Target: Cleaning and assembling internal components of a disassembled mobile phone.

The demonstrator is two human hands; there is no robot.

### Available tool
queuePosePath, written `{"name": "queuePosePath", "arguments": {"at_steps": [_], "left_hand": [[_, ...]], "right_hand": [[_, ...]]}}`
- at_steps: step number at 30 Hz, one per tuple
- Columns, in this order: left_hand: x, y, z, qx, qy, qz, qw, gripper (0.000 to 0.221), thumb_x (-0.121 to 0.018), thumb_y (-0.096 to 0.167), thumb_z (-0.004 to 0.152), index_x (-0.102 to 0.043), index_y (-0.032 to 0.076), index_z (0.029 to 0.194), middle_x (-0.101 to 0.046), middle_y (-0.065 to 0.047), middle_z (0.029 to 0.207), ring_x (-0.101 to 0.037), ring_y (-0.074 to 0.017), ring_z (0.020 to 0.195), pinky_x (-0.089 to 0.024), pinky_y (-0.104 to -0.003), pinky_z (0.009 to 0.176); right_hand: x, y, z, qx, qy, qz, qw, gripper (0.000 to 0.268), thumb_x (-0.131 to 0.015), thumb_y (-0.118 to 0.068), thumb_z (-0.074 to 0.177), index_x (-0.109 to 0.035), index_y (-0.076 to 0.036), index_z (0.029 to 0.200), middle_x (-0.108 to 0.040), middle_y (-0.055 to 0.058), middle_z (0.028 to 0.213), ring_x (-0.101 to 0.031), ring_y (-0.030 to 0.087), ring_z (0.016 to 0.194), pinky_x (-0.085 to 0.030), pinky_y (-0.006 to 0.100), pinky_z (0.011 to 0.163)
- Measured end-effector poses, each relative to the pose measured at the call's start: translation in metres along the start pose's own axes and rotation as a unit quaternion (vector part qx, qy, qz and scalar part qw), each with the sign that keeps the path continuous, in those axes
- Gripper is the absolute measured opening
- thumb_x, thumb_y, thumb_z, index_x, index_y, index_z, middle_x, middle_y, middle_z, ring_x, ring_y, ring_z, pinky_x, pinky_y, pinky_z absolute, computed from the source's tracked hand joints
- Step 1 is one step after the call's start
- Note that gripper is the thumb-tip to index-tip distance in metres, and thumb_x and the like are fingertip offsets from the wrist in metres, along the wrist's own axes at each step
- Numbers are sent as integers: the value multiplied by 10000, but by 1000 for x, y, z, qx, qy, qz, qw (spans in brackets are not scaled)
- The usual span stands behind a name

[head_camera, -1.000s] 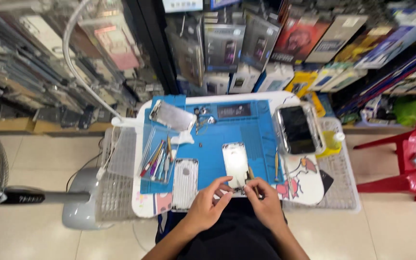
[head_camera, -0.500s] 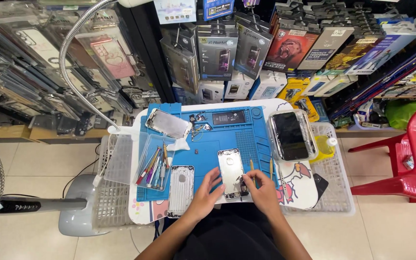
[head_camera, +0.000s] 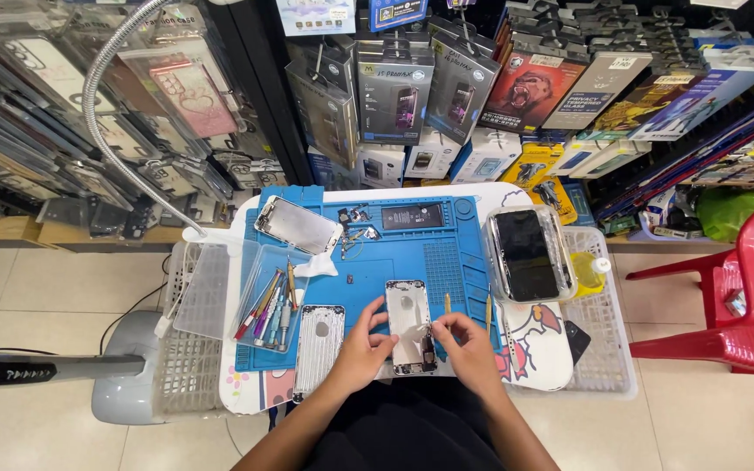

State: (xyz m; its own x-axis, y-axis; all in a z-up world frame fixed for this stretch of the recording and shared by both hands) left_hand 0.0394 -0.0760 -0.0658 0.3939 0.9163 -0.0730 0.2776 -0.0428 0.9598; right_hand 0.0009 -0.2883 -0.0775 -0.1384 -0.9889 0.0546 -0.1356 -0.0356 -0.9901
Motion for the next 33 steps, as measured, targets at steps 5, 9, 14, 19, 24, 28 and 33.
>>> {"name": "queuePosePath", "arguments": {"at_steps": [5, 9, 14, 19, 24, 28, 33], "left_hand": [[4, -6, 3, 5, -25, -94, 995, 696, -645, 43, 927, -324, 37, 1545, -597, -214, 1381, -735, -193, 1013, -623, -314, 826], [0, 11, -7, 27, -68, -166, 983, 637, -620, 33, 964, -360, 17, 1546, -613, -208, 1373, -724, -183, 1065, -631, -314, 871], [0, 25, -19, 75, -88, -173, 978, 571, -506, 173, 1024, -391, 31, 1565, -603, -196, 1275, -667, -194, 975, -572, -320, 740], [-10, 26, -29, 57, -152, -397, 903, 558, -321, 363, 1115, -344, 5, 1542, -575, -196, 1406, -624, -229, 1238, -518, -353, 1053], [-20, 51, -44, 20, -226, -332, 916, 765, -168, 587, 1076, -145, 90, 1657, -475, -148, 1526, -519, -222, 1364, -429, -380, 1161], [-31, 76, -49, 7, -260, -401, 879, 838, -226, 677, 1000, -65, 183, 1657, -468, -143, 1532, -514, -225, 1388, -424, -390, 1187], [-26, 58, -50, 0, -258, -436, 862, 851, -317, 640, 1090, -252, 23, 1672, -558, -222, 1424, -589, -269, 1299, -490, -427, 1133]], "right_hand": [[-4, -20, -7, -47, 9, -8, 999, 116, -684, -138, 951, -688, -23, 963, -683, 5, 899, -615, 72, 826, -509, 249, 718], [-5, -31, -13, -6, 6, 31, 999, 73, -677, -78, 945, -680, -8, 967, -682, 27, 943, -634, 86, 833, -543, 254, 734], [-14, -84, -29, 76, -32, 43, 996, 21, -675, 5, 943, -675, -1, 963, -669, 63, 971, -645, 115, 882, -533, 257, 761], [-21, -123, -52, 113, -93, 12, 989, 63, -694, 27, 937, -679, -15, 981, -675, 63, 986, -638, 111, 867, -507, 237, 737], [-29, -152, -62, 139, -120, -102, 978, 73, -751, -23, 897, -697, -38, 944, -687, 36, 905, -577, 82, 729, -429, 227, 618], [-35, -163, -65, 118, -138, -139, 974, 94, -780, -26, 858, -714, -42, 922, -689, 42, 846, -595, 99, 694, -424, 233, 596], [-42, -166, -66, 171, -185, -145, 957, 138, -802, -28, 832, -709, -59, 929, -718, 40, 843, -670, 125, 733, -496, 243, 650]]}}
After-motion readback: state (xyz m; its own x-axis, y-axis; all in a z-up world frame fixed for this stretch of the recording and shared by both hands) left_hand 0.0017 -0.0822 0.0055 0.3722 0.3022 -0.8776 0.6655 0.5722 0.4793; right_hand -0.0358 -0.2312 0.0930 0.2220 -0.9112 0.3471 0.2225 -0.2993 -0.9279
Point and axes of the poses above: each hand's wrist, its own z-axis towards the middle knuckle, its own x-axis out of the back of the hand, y = z × x, the point moved 4 cm from there along z, towards the middle knuckle
